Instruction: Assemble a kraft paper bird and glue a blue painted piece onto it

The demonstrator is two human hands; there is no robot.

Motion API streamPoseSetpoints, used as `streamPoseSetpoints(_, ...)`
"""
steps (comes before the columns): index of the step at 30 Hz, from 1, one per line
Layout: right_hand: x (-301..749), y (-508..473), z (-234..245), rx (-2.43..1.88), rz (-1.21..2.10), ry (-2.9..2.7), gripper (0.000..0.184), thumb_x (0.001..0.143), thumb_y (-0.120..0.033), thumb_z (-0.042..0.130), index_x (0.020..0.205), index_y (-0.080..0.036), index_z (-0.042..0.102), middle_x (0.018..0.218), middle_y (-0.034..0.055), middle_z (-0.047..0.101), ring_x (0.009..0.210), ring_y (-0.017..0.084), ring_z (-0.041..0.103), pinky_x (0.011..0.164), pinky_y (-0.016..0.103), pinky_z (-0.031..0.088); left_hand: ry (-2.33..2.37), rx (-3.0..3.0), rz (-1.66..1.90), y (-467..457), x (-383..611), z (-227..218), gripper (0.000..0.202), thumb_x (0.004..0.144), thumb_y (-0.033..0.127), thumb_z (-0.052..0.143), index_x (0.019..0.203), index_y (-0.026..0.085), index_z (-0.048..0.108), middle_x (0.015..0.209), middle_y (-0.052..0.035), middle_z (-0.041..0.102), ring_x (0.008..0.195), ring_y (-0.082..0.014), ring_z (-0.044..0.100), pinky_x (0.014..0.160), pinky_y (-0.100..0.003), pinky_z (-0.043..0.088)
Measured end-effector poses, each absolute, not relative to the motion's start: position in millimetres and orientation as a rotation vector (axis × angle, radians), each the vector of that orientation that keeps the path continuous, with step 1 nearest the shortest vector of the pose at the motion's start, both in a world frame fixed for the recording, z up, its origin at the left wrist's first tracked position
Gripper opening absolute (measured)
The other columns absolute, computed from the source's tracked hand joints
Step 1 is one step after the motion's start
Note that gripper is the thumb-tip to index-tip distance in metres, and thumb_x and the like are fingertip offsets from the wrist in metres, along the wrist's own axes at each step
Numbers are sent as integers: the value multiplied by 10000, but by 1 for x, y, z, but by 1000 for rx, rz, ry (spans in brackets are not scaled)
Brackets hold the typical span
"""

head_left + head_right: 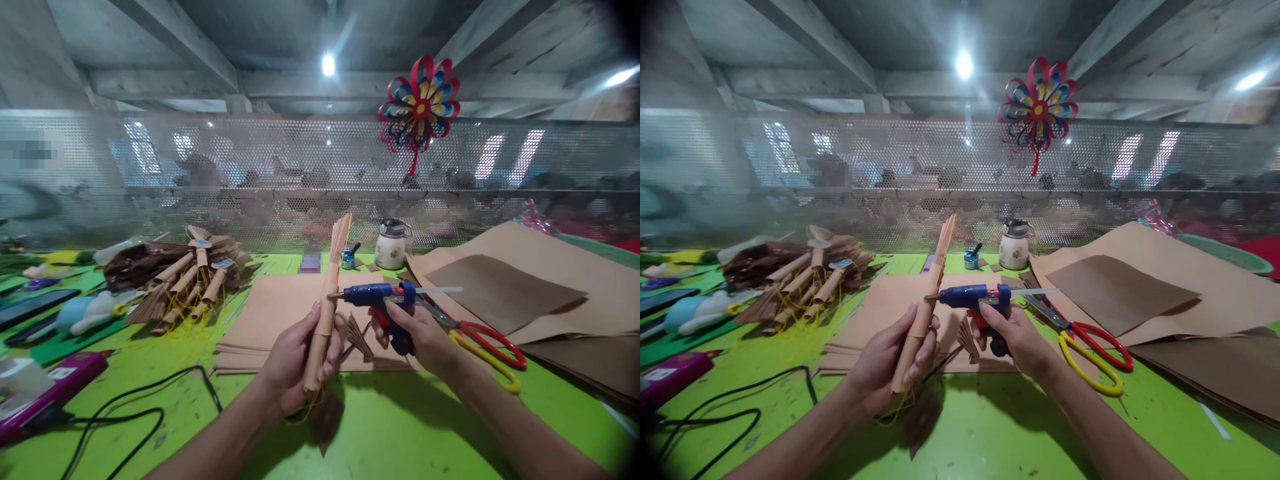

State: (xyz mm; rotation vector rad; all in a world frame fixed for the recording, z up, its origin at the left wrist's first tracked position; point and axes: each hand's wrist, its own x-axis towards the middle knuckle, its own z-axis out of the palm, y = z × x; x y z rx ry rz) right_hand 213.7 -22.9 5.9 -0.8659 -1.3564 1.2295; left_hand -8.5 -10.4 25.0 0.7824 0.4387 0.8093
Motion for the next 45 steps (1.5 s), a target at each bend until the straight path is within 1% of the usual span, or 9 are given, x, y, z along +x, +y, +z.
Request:
streamPoseSetpoints(4, 220, -19, 1, -849, 1262, -1319, 391, 946, -517, 589, 911, -140, 685, 720, 51, 639, 582, 135, 562, 561, 281, 410, 436, 786, 820, -10, -9, 25, 498, 1067, 399, 282, 877, 104, 636, 523, -10, 536, 355, -67, 451, 350, -127, 346)
streamPoseSetpoints(11, 210, -24, 9, -791, 1325, -1386, 430, 915, -535, 624, 746, -142, 667, 685, 50, 618, 592, 135, 569, 571, 271, 439, 426, 786, 816, -8, -9, 22, 500, 1066, 394, 286, 882, 96, 643, 528, -15, 542, 359, -69, 458, 355, -133, 346)
streamPoseSetpoints(16, 211, -21, 10, -860, 1259, -1290, 439, 871, -578, 661, 826, -142, 678, 718, 62, 660, 594, 145, 585, 576, 280, 452, 432, 784, 811, -10, -8, 21, 505, 1065, 406, 291, 896, 91, 647, 527, -18, 543, 365, -71, 473, 360, -130, 347)
streamPoseSetpoints(26, 209, -24, 8, -797, 1319, -1359, 429, 911, -541, 629, 781, -136, 683, 705, 56, 643, 593, 130, 576, 564, 258, 436, 434, 780, 816, -9, -8, 24, 517, 1068, 394, 262, 880, 92, 637, 516, -15, 532, 350, -70, 456, 349, -134, 332)
streamPoseSetpoints(29, 207, -24, 10, -815, 1302, -1312, 438, 891, -554, 652, 763, -137, 682, 699, 59, 647, 605, 133, 588, 578, 256, 451, 439, 771, 809, -9, -7, 25, 509, 1066, 394, 271, 885, 92, 638, 517, -19, 538, 352, -74, 465, 344, -135, 332)
streamPoseSetpoints(32, 209, -23, 11, -841, 1268, -1253, 435, 864, -571, 678, 812, -139, 692, 723, 66, 666, 611, 139, 594, 587, 263, 461, 451, 767, 806, -9, -7, 25, 491, 1066, 388, 281, 902, 93, 637, 524, -16, 544, 358, -73, 478, 358, -134, 353)
streamPoseSetpoints(36, 212, -24, 10, -860, 1278, -1278, 430, 890, -560, 652, 815, -139, 685, 722, 64, 663, 592, 129, 581, 565, 252, 444, 463, 768, 809, -8, -10, 25, 488, 1067, 385, 275, 896, 96, 629, 525, -13, 537, 354, -71, 471, 344, -129, 329)
streamPoseSetpoints(41, 206, -27, 11, -758, 1319, -1406, 432, 943, -512, 599, 742, -136, 665, 691, 49, 620, 615, 124, 574, 582, 240, 444, 446, 764, 823, -9, -10, 25, 478, 1063, 394, 301, 880, 97, 628, 517, -17, 539, 363, -72, 469, 363, -133, 347)
streamPoseSetpoints(45, 206, -24, 10, -789, 1262, -1357, 399, 941, -506, 607, 817, -136, 692, 729, 61, 655, 620, 130, 587, 572, 243, 433, 433, 757, 806, -10, -8, 25, 500, 1063, 403, 291, 884, 89, 636, 509, -20, 537, 361, -75, 471, 350, -134, 337)
